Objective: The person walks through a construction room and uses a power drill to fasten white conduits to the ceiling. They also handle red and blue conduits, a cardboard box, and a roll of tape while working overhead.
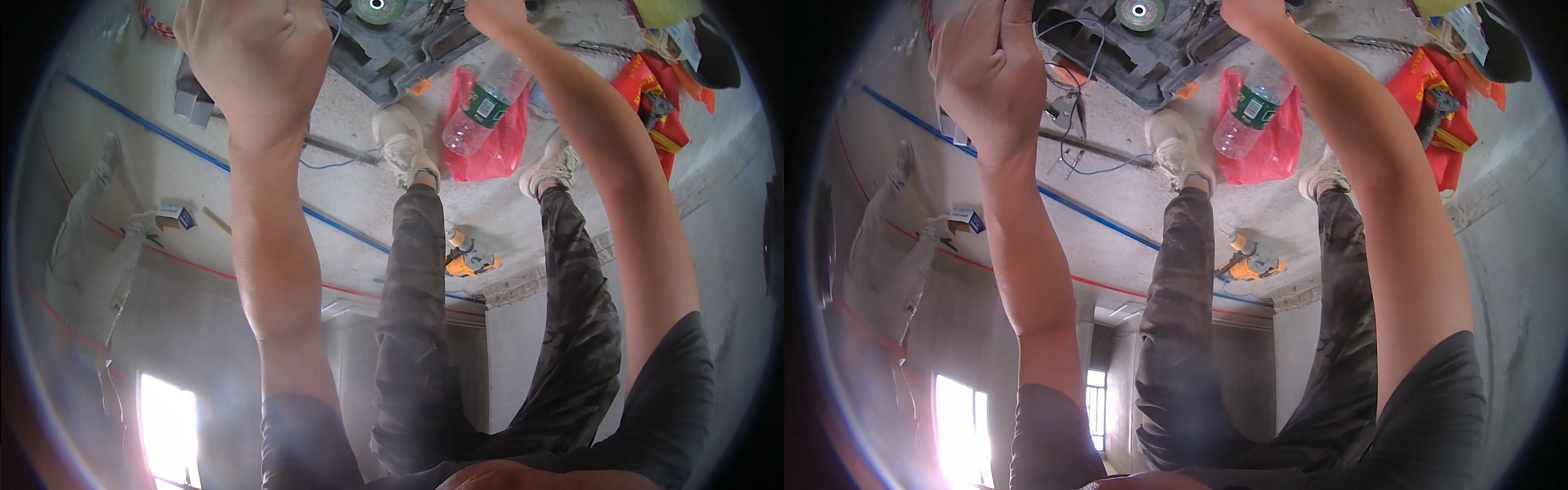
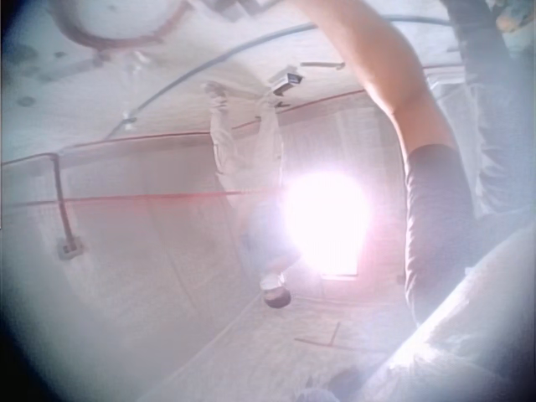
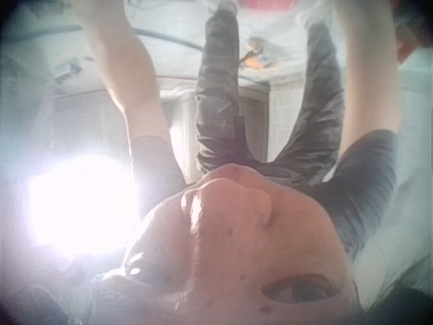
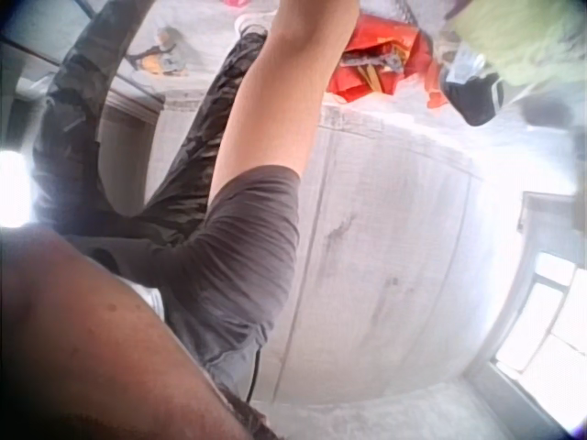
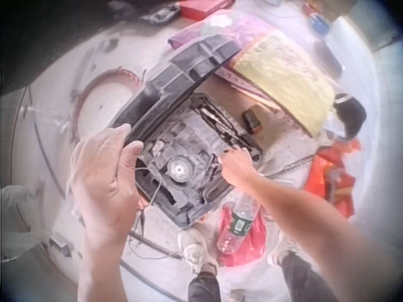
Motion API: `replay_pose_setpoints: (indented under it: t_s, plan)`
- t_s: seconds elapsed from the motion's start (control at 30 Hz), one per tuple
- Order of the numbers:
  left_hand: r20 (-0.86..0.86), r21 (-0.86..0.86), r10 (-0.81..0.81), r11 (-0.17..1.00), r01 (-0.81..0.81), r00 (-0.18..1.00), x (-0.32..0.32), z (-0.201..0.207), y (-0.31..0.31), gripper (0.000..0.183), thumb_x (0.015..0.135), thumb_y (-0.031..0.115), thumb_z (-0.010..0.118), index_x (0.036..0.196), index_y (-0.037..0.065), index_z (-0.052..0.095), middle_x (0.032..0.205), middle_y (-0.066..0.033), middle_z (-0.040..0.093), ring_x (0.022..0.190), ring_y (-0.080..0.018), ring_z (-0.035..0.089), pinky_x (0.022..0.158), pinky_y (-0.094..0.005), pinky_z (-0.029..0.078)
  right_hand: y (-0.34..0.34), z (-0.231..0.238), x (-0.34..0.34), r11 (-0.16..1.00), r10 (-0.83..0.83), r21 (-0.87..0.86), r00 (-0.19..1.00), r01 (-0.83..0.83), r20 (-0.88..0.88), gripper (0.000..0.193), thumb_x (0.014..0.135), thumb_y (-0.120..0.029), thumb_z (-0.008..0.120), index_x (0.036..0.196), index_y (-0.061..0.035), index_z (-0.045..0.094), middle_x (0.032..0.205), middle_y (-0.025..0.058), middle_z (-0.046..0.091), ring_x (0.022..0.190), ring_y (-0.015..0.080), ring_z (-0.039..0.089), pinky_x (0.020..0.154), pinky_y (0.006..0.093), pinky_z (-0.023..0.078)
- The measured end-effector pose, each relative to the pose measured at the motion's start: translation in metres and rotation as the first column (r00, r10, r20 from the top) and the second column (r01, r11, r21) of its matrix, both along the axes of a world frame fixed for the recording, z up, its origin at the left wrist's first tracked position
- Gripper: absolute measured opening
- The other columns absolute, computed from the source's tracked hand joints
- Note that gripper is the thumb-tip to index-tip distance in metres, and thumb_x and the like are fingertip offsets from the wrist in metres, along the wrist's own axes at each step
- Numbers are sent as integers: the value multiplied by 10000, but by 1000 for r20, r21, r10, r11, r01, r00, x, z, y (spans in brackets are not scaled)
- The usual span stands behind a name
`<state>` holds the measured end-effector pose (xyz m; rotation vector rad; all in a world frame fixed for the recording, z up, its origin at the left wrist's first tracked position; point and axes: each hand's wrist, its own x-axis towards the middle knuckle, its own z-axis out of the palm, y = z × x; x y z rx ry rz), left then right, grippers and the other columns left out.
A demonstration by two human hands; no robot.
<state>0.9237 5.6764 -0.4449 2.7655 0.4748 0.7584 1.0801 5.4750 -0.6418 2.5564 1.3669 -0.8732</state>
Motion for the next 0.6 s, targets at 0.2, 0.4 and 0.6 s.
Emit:
replay_pose_setpoints:
  t_s: [0.2,0.4,0.6]
  plan:
    - [1,20,16,1000,-16,1000,-1,-1,3,240,864,93,730,1069,-30,716,1009,-175,706,941,-357,645,866,-433,494,-11,5,8,967,255,63,959,-248,-127,326,799,-140,627,1098,-193,743,1147,85,658,1164,305,578,920,479,451]
    - [-13,48,-24,999,24,1000,2,4,-2,235,854,81,726,1060,-31,711,1008,-175,702,940,-361,645,868,-439,492,-14,0,8,892,422,230,900,-390,-107,340,802,-148,633,1116,-222,741,1138,59,625,1188,285,552,960,496,431]
    - [18,-1,7,1000,-7,1000,1,2,-5,244,844,65,728,1067,-33,709,1015,-189,699,952,-368,650,890,-444,495,2,11,-17,909,406,102,914,-403,-7,214,890,-283,621,1034,-147,702,1112,79,636,1122,290,601,953,504,451]
